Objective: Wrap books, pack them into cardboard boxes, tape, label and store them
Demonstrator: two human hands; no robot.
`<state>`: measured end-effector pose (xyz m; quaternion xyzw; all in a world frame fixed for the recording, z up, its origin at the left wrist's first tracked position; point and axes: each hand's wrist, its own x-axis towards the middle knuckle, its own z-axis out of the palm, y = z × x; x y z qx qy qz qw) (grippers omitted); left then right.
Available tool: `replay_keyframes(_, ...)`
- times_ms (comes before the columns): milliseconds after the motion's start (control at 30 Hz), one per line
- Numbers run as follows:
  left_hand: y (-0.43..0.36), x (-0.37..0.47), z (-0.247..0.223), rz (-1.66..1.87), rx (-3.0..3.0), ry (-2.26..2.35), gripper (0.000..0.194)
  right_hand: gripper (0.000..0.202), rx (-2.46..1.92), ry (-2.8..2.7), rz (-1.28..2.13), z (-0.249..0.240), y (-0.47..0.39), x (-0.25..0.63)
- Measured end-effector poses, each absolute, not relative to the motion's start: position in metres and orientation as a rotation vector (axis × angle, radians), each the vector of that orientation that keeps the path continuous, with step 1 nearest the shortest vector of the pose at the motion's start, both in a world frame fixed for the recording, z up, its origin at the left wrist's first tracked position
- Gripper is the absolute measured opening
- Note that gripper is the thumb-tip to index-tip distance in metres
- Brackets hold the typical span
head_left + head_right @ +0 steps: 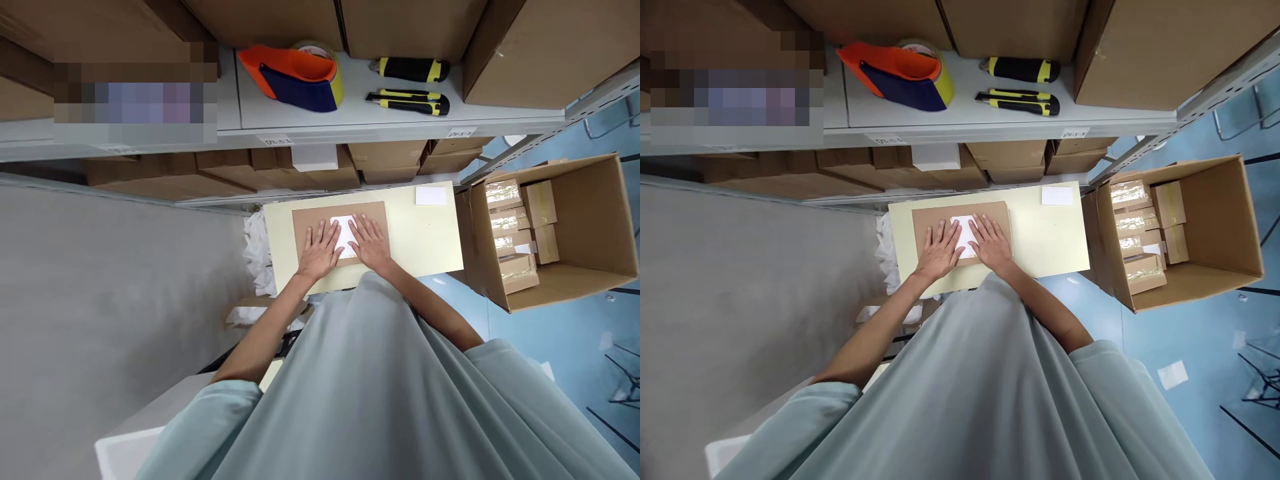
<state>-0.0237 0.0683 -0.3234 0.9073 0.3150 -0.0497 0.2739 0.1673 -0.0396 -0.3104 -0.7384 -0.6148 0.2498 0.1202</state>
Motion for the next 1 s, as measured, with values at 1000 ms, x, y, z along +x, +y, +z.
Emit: replay_keyframes(1000, 0.008, -0.092, -0.363, 0.445, 1.406, 1.61, 0.058, 0.092, -1.801, -0.821, 1.069, -0.376, -0.167, 0.18)
